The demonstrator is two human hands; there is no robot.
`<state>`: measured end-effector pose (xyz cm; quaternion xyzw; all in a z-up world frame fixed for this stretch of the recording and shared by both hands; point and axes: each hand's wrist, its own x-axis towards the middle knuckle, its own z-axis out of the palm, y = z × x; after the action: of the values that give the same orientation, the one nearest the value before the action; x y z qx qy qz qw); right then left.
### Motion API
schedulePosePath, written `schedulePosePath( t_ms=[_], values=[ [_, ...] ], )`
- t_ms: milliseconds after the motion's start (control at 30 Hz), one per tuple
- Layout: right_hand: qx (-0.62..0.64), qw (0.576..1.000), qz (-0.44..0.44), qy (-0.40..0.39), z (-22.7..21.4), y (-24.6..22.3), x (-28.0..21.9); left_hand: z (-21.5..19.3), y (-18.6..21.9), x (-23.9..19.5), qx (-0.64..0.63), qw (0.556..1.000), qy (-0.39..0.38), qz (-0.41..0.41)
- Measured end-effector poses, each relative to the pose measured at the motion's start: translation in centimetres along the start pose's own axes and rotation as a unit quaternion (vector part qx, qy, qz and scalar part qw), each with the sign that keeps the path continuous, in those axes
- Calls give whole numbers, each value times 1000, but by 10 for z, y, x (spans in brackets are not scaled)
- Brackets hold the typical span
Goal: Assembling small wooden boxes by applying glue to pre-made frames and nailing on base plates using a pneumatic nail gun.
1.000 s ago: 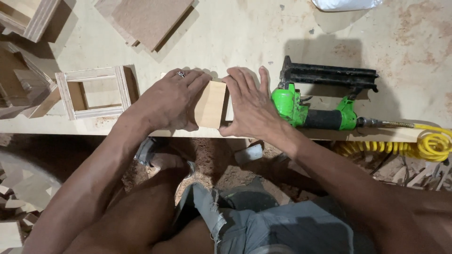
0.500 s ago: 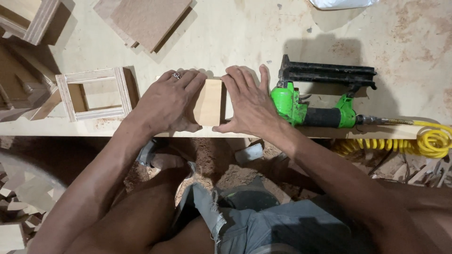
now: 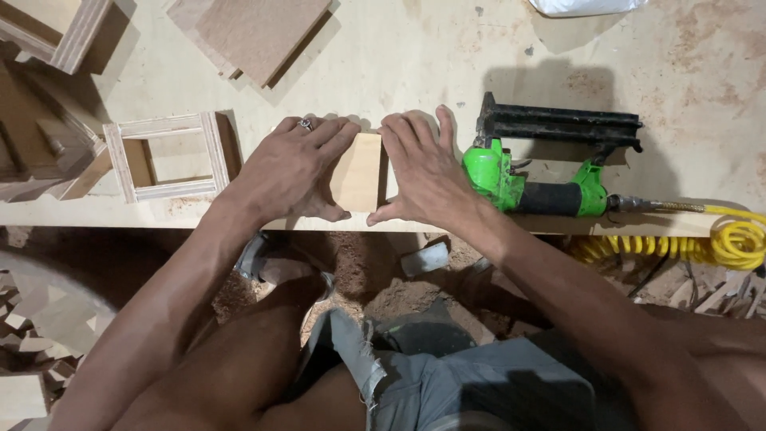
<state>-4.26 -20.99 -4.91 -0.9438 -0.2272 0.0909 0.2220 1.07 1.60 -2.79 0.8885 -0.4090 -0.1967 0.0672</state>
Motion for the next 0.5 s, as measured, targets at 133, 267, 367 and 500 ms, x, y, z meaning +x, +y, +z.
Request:
schedulePosePath(
  t_ms=[133,267,367,500],
  values=[
    [-3,1000,-13,12,-1,-1,-1,1,-1,1,0,1000,9,11],
    [10,1000,15,-9,0,-1,-1,4,2,1,7,1000,18,7],
    [18,1000,13,-7,-7,-4,-2,5,-1,1,6,1000,15,2],
    [17,1000,17,-11,-4,-1,-2,14,-5,1,12,1000,7,3]
  ],
)
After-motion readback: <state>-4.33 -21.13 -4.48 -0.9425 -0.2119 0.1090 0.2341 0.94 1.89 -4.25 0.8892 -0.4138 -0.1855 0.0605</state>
